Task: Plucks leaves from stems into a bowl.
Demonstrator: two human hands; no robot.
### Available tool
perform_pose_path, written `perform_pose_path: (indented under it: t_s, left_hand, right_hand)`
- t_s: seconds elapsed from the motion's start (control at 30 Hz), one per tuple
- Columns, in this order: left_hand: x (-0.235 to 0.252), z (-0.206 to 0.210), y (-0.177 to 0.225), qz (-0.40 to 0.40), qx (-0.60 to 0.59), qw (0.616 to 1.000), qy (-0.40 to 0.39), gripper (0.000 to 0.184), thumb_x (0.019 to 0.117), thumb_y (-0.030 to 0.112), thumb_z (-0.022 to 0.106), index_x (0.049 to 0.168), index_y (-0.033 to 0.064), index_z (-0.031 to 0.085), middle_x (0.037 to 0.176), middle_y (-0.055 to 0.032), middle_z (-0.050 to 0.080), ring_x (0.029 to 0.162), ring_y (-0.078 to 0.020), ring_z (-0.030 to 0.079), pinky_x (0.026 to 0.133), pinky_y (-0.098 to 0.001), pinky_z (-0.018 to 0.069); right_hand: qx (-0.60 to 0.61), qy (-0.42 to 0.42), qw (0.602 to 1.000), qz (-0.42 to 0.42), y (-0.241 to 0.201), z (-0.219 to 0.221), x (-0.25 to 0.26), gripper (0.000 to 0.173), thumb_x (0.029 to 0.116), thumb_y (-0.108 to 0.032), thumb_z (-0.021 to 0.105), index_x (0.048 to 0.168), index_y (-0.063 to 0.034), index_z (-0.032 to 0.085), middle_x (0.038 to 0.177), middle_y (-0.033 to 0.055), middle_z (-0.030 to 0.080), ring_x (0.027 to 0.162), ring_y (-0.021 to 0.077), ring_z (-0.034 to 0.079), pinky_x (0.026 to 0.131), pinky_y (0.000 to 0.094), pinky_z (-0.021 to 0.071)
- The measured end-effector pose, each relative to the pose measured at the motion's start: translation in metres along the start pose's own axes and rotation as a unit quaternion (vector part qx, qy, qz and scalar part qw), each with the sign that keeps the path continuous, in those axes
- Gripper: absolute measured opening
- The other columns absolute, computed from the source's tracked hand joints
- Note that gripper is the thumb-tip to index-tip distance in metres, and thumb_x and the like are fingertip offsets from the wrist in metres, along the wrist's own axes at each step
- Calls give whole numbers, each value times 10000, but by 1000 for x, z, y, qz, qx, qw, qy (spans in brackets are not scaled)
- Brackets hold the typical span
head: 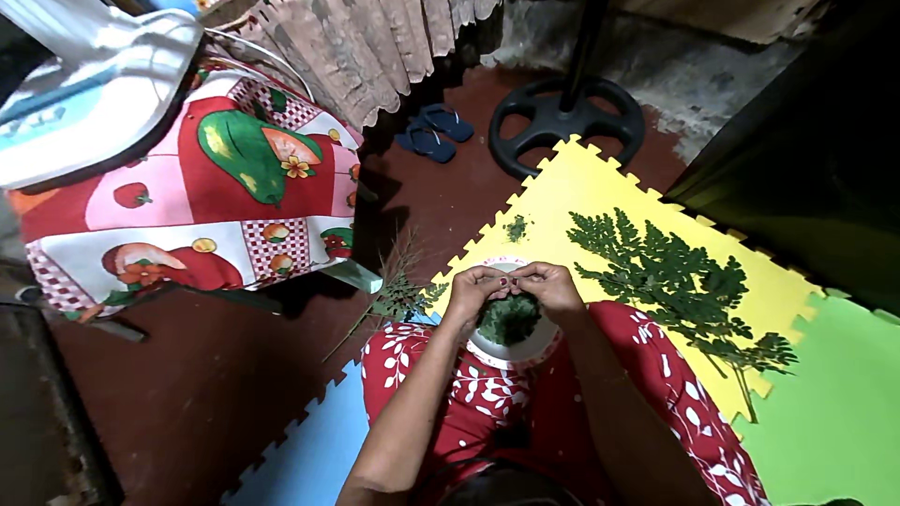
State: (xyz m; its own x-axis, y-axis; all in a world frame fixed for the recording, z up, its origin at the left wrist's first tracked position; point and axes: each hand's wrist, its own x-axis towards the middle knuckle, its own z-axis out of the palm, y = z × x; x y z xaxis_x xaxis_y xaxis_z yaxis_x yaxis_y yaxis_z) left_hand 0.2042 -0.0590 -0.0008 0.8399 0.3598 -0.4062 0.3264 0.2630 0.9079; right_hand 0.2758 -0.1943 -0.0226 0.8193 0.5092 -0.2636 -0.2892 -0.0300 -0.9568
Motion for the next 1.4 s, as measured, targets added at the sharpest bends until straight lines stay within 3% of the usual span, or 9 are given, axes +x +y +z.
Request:
perform_pose_path:
  t_s: [0.13, 0.33, 0.43, 0.53, 0.93, 1.07, 1.2, 1.4]
  left_hand:
    - [0, -5, 4, -18, 28, 999, -13, 69, 936, -103, 620, 995, -85, 649, 818, -37, 691, 706, -66, 669, 726, -222, 582]
    - [1, -5, 6, 35, 235, 970, -54, 179, 951, 15, 675, 1102, -81, 682, 982, -113, 698, 819, -63, 644, 812, -238, 542]
    - [3, -2, -6, 49, 138, 989, -24, 120, 929, -44, 668, 1038, -91, 675, 908, -79, 698, 772, -57, 657, 777, -229, 563]
    - [2, 0, -10, 12, 17, 1000, -3, 56, 932, -101, 620, 977, -77, 644, 805, -31, 690, 704, -61, 665, 728, -226, 580]
    - [-5, 0, -5, -35, -39, 998, 17, 62, 940, -111, 601, 969, -61, 623, 814, -31, 677, 698, -69, 661, 715, -221, 583]
    - [-3, 6, -5, -17, -3, 1000, 3, 110, 948, -87, 617, 1055, -97, 638, 885, -72, 697, 742, -85, 678, 743, -241, 587]
    - [-3, 7, 0, -8, 10, 1000, 14, 59, 938, -94, 627, 985, -86, 661, 877, -56, 710, 724, -64, 673, 727, -220, 581]
    - [-5, 3, -3, -33, -33, 998, 32, 61, 935, -110, 615, 980, -81, 641, 843, -48, 681, 692, -68, 653, 705, -219, 578]
  right_hand:
    - [1, -12, 1000, 0, 2, -2, 1, 111, 873, 141, 631, 936, 67, 687, 808, 30, 709, 675, 46, 659, 700, 223, 581]
    - [-111, -23, 994, -3, -2, -4, -1, 109, 893, 98, 645, 979, 74, 707, 915, 92, 710, 745, 52, 650, 747, 236, 564]
    - [-84, -21, 996, -15, 0, -4, 0, 107, 887, 108, 641, 963, 70, 706, 901, 73, 715, 731, 35, 654, 731, 217, 568]
    - [-34, -26, 999, -6, 0, -6, 0, 112, 879, 129, 624, 941, 70, 696, 844, 45, 713, 699, 33, 660, 713, 214, 578]
    - [6, -21, 999, 41, -2, -5, -1, 118, 890, 144, 615, 946, 68, 686, 778, 17, 702, 668, 48, 666, 701, 221, 586]
    - [-12, -19, 999, 24, 2, -4, 1, 115, 882, 140, 621, 942, 72, 691, 805, 31, 706, 680, 41, 658, 708, 224, 581]
    - [3, -13, 1000, 16, 0, -5, 0, 129, 880, 152, 615, 926, 61, 694, 800, 20, 714, 676, 39, 664, 704, 219, 585]
    - [3, -17, 999, 44, -3, -5, -1, 111, 894, 144, 623, 953, 75, 686, 784, 24, 703, 667, 48, 664, 699, 221, 585]
